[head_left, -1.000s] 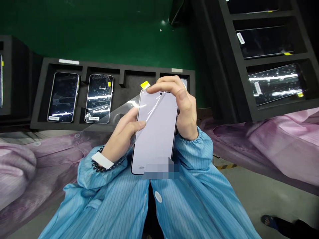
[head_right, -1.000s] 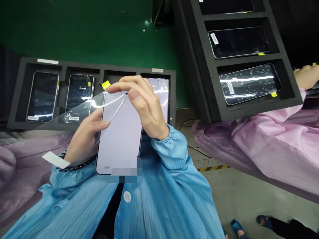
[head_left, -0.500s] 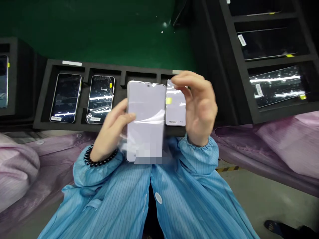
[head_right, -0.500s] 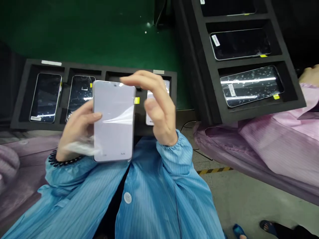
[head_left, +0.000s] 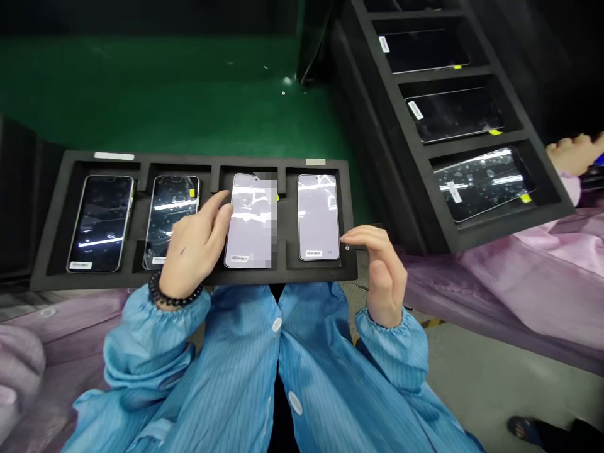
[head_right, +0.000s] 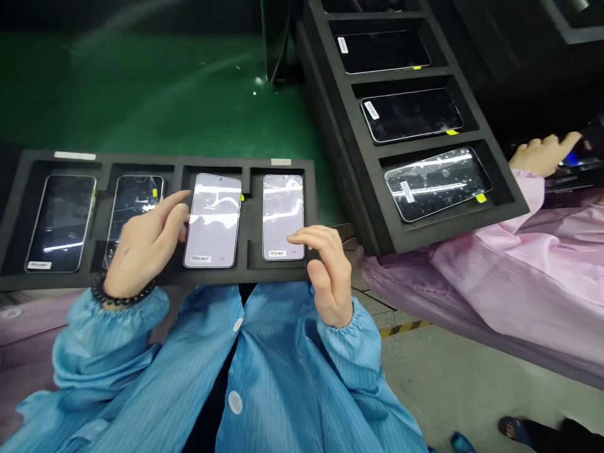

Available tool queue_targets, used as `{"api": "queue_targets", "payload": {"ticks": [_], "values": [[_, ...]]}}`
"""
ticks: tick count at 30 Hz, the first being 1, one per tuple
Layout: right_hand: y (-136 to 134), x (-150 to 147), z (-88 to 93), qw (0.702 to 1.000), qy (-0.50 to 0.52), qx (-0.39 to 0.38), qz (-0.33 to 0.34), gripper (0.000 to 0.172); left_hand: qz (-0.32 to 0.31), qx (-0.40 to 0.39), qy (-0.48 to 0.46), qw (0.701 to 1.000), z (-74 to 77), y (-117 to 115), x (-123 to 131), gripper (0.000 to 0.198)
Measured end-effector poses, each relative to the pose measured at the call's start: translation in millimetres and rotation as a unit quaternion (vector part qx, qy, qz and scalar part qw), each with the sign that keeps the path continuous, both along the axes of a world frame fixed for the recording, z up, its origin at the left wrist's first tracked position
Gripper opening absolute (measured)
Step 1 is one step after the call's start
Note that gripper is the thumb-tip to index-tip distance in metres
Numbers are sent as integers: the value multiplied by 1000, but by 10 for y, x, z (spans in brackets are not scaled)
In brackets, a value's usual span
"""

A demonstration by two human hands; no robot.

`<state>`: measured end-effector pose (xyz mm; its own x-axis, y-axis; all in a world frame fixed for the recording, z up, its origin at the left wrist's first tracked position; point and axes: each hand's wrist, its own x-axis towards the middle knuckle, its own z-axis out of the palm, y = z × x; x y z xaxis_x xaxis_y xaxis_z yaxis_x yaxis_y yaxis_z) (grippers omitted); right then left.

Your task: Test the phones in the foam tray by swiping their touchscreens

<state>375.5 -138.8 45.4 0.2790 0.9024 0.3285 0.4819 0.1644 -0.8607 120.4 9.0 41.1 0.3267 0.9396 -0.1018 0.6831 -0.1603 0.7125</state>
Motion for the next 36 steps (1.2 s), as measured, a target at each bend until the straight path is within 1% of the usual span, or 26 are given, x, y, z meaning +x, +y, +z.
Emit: {"api": "queue_targets", "payload": {"ticks": [2,3,5,6,7,8,10,11,13,16,18,21,23,26,28,30,33,34,36], "values": [[-35,-28,-53,999,-42,-14,6,36,29,92,42,994,19,-149,-125,52],[-56,-39,-92,997,-72,-16,6,36,29,143,48,988,6,-234,-206,51],[-105,-59,-193,990,-139,-13,13,35,-2,234,43,971,-79,-411,-381,48],[-130,-69,-247,984,-174,-10,21,35,-35,266,42,962,-146,-496,-467,47],[-153,-80,-299,978,-206,-7,30,35,-49,298,35,953,-220,-574,-544,46],[-171,-90,-345,972,-234,-5,39,34,-80,298,46,950,-295,-642,-609,47],[-189,-108,-410,960,-276,-2,52,34,-113,311,64,942,-417,-740,-697,50],[-188,-114,-427,955,-292,0,53,34,-123,312,74,939,-456,-769,-719,52],[-171,-121,-435,946,-321,3,52,34,-135,319,92,933,-488,-791,-734,55],[-141,-120,-421,929,-365,-11,53,33,-154,315,139,926,-468,-778,-731,56],[-137,-114,-419,926,-373,-20,56,34,-155,295,153,930,-449,-768,-735,57],[-150,-102,-432,936,-348,-11,59,42,-143,284,113,941,-438,-766,-743,62],[-158,-95,-439,940,-336,-7,58,47,-149,296,96,939,-432,-765,-733,63],[-157,-88,-436,934,-350,-19,64,42,-166,301,115,932,-411,-758,-706,61],[-154,-81,-431,932,-354,-21,72,38,-169,291,120,934,-395,-754,-695,62],[-154,-72,-431,937,-342,-13,75,41,-166,274,105,941,-383,-754,-694,64],[-157,-61,-438,943,-323,-1,76,52,-160,274,82,945,-380,-753,-693,64],[-158,-60,-440,943,-323,-1,76,52,-164,279,88,942,-380,-751,-690,64],[-158,-61,-441,941,-330,-8,76,47,-176,289,111,934,-381,-748,-683,63]]}}
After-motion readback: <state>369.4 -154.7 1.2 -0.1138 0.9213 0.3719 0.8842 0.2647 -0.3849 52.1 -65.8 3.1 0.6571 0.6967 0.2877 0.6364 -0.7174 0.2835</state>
